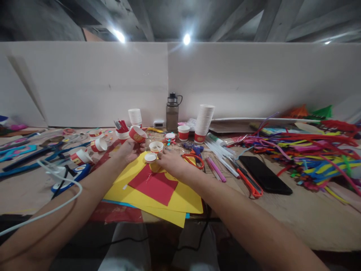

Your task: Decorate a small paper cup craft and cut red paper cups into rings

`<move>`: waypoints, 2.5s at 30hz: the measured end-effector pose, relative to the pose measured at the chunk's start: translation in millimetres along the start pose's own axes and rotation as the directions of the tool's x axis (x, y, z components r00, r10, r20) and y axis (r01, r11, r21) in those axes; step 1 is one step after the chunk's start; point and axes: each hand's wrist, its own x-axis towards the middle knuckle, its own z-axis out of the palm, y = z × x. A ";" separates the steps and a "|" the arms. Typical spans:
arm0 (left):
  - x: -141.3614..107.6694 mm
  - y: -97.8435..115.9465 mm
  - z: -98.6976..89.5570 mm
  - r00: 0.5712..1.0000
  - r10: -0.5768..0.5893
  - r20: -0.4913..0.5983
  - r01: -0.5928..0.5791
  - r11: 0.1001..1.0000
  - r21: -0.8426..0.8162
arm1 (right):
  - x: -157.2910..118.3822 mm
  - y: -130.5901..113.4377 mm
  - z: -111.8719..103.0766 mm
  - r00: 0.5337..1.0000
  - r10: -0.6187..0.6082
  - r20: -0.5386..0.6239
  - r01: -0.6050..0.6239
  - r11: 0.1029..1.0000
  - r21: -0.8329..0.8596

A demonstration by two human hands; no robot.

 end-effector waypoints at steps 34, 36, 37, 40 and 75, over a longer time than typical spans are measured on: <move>2.3 -13.7 2.3 0.988 0.157 -0.014 -0.153 0.976 0.153 | -29.2 42.4 -61.3 0.386 0.895 -0.223 0.482 0.011 0.876; 0.6 -15.2 3.9 0.985 0.173 0.005 -0.169 0.960 0.222 | -34.5 53.4 -64.9 0.197 0.953 -0.230 0.517 0.098 0.850; -0.2 -16.1 4.4 0.982 0.186 0.012 -0.183 0.946 0.268 | -34.8 54.1 -64.6 0.163 0.960 -0.228 0.497 0.119 0.859; -2.6 -19.0 5.3 0.967 0.256 0.004 -0.231 0.864 0.448 | -24.9 37.4 -53.5 0.356 0.924 -0.138 0.278 0.037 0.960; -10.5 -23.0 13.1 0.962 0.173 0.210 -0.217 0.953 0.209 | -4.7 -13.3 -26.8 0.865 0.425 0.267 0.072 -0.632 0.772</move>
